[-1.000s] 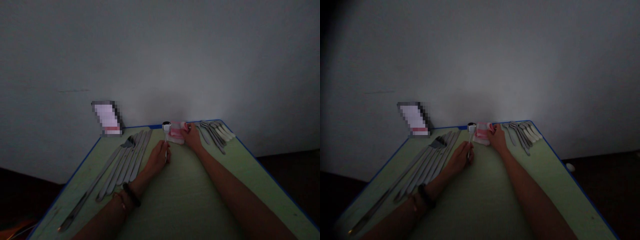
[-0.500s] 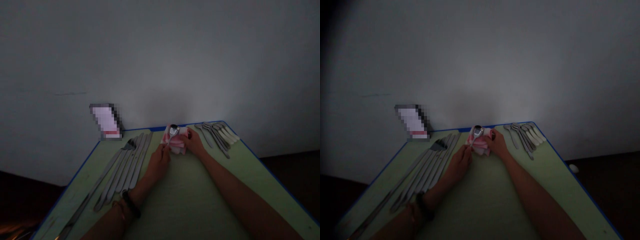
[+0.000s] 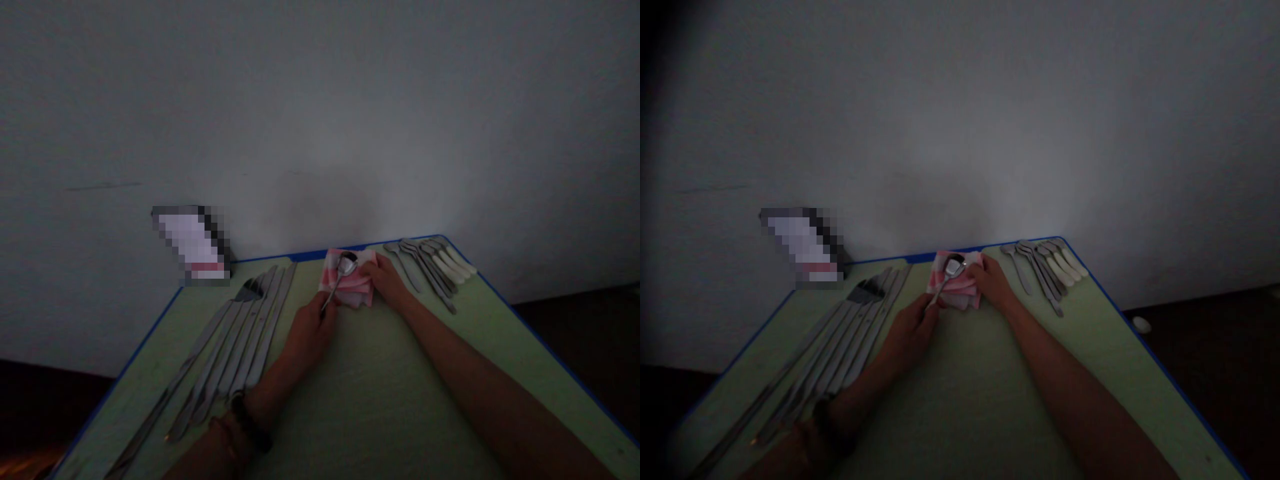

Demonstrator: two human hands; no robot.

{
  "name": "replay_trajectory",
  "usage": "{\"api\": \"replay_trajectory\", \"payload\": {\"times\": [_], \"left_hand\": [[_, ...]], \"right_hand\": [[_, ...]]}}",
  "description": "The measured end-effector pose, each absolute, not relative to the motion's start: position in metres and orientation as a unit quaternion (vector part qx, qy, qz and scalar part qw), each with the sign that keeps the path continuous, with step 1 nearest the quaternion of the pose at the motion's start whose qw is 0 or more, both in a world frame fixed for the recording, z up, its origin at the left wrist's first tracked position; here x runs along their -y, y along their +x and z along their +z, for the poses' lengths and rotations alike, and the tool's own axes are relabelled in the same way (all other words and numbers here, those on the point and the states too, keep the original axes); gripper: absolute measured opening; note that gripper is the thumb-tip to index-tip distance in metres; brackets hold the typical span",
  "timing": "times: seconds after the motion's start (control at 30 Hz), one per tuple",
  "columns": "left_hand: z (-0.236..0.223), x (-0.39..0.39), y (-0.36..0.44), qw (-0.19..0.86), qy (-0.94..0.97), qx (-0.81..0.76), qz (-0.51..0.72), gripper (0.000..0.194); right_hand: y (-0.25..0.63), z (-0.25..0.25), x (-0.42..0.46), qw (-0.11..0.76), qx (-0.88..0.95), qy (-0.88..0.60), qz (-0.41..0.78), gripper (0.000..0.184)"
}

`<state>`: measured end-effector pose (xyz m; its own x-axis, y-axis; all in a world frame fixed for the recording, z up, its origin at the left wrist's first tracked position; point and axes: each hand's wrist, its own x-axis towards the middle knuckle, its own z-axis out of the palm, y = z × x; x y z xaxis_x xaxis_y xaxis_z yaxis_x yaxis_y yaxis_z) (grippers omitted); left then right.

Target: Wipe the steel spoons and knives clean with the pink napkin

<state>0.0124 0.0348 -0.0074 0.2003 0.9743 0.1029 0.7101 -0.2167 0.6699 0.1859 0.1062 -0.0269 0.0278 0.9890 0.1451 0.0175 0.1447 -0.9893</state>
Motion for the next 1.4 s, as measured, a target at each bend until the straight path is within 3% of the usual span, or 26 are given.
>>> {"api": "replay_trajectory", "payload": {"times": [0.33, 0.53, 1.4], "left_hand": [[-0.009, -0.035, 0.011, 0.233, 0.750, -0.560, 0.262, 0.031], [-0.012, -0.034, 0.010, 0.222, 0.748, -0.572, 0.254, 0.035], [-0.005, -0.038, 0.004, 0.221, 0.727, -0.571, 0.310, 0.036]], "right_hand": [[0.189, -0.036, -0.114, 0.605, 0.455, -0.442, 0.482, 0.013], [0.190, -0.037, -0.114, 0.600, 0.417, -0.399, 0.554, 0.014], [0.190, -0.036, -0.113, 0.597, 0.386, -0.351, 0.609, 0.012]]}}
